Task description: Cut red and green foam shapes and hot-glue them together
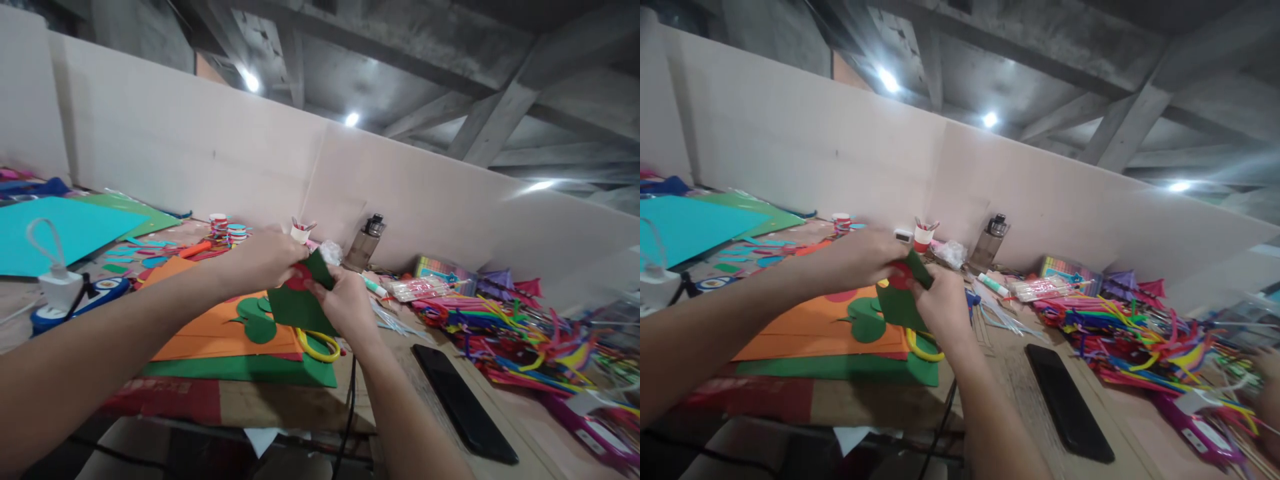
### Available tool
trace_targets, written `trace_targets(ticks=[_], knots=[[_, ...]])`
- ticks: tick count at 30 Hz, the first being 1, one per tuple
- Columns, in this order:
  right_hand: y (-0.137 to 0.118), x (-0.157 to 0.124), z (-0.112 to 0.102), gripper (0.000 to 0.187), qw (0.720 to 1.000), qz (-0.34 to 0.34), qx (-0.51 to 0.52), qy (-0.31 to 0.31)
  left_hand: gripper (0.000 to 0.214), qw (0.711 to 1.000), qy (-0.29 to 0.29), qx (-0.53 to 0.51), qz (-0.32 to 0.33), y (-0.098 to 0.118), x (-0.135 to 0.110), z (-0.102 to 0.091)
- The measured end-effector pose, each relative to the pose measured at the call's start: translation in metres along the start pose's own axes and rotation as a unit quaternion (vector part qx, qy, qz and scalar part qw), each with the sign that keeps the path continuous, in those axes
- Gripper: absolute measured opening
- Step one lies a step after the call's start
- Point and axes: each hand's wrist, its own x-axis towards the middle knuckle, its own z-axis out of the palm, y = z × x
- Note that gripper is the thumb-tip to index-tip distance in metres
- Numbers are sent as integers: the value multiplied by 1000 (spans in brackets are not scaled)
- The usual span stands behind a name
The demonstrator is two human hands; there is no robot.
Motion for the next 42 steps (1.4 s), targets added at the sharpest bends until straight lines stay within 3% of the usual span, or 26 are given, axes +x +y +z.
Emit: trace_targets(ticks=[2, 4, 5, 7, 9, 10, 12, 14, 19, 21, 25, 28, 30, 32, 35, 37, 42], knots=[[8, 4, -1, 18, 992, 72, 106, 4, 28, 996, 89, -20, -25, -7, 0, -4], [17, 8, -1, 24, 968, 120, 222, 1, 39, 963, 218, -90, -133, -17, -3, -2], [21, 10, -1, 27, 953, 131, 273, -7, 40, 940, 242, -156, -184, -23, -6, 1], [28, 12, 0, 33, 927, 141, 345, -38, 45, 894, 174, -320, -260, -30, -12, 12], [33, 13, 2, 36, 912, 149, 374, -75, 54, 838, 26, -455, -300, -33, -18, 24], [35, 13, 2, 37, 910, 154, 374, -90, 54, 809, -41, -504, -300, -32, -20, 29], [36, 13, 2, 37, 912, 162, 361, -111, 50, 768, -107, -565, -284, -27, -21, 36], [37, 12, 1, 37, 917, 172, 338, -120, 44, 761, -120, -575, -276, -21, -22, 39], [40, 9, 4, 24, 956, 148, 225, -112, 38, 804, -91, -498, -310, -13, -28, 48], [43, 9, 7, 22, 967, 130, 185, -118, 37, 806, -77, -479, -339, -11, -33, 53], [46, 10, 13, 29, 982, 71, 134, -108, 35, 774, -26, -510, -374, -15, -37, 60], [46, 11, 11, 39, 994, 15, 91, -63, 35, 728, 55, -559, -393, -29, -38, 62], [46, 9, 7, 40, 998, -13, 9, -54, 33, 687, 99, -588, -416, -42, -38, 63], [45, 5, 5, 30, 989, -7, -103, -103, 28, 646, 131, -600, -453, -57, -39, 62], [46, -3, 5, 20, 945, 33, -230, -229, 21, 604, 181, -610, -480, -74, -40, 60], [48, -8, 8, 28, 917, 26, -295, -266, 18, 585, 202, -618, -485, -78, -39, 58], [59, -16, 24, 54, 873, 0, -394, -289, 12, 562, 224, -630, -486, -75, -37, 54]])
